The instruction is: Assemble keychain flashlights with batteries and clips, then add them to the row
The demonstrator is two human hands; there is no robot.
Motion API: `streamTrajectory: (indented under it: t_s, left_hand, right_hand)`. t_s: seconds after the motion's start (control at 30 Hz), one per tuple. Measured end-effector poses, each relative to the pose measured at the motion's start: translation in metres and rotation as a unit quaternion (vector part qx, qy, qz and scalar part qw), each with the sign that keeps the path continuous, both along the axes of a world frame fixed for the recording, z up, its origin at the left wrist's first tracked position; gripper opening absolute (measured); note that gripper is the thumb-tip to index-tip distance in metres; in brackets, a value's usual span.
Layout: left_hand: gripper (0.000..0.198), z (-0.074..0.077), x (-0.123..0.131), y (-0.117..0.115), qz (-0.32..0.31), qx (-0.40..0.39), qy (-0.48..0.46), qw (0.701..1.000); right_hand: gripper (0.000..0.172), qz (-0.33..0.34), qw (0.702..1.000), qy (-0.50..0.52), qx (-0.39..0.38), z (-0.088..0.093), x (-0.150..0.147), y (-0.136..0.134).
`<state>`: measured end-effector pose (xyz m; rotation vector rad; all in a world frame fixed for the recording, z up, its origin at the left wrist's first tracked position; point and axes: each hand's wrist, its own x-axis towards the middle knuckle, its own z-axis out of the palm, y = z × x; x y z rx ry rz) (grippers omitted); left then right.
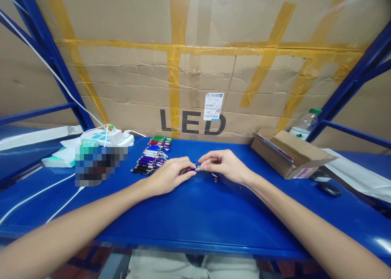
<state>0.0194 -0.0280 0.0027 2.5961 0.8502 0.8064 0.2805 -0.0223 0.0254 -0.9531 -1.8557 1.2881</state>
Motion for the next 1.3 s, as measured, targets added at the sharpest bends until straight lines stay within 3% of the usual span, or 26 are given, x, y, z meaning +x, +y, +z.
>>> streamTrajectory:
  t_s: [0.7, 0.9, 1.3]
  left_hand:
    - [0.024, 0.0032, 0.0007, -0.0014, 0.005, 0.004, 0.013, 1.000]
    - [0.021, 0.0071, 0.0027, -0.0024, 0.011, 0.008, -0.015, 1.000]
    - [0.026, 0.0048, 0.0040, -0.0012, 0.017, -0.066, -0.053, 0.996]
  right_hand:
    - [0.040, 0.014, 1.000, 0.009, 0.010, -0.0015, -0.0002, 0.0003]
    - [0.040, 0.001, 0.999, 0.006, 0.050, 0.0018, -0.0007, -0.0001]
    - [0.030, -0.021, 0.995, -0.016, 0.101, 0.0026, -0.0021, -0.0045]
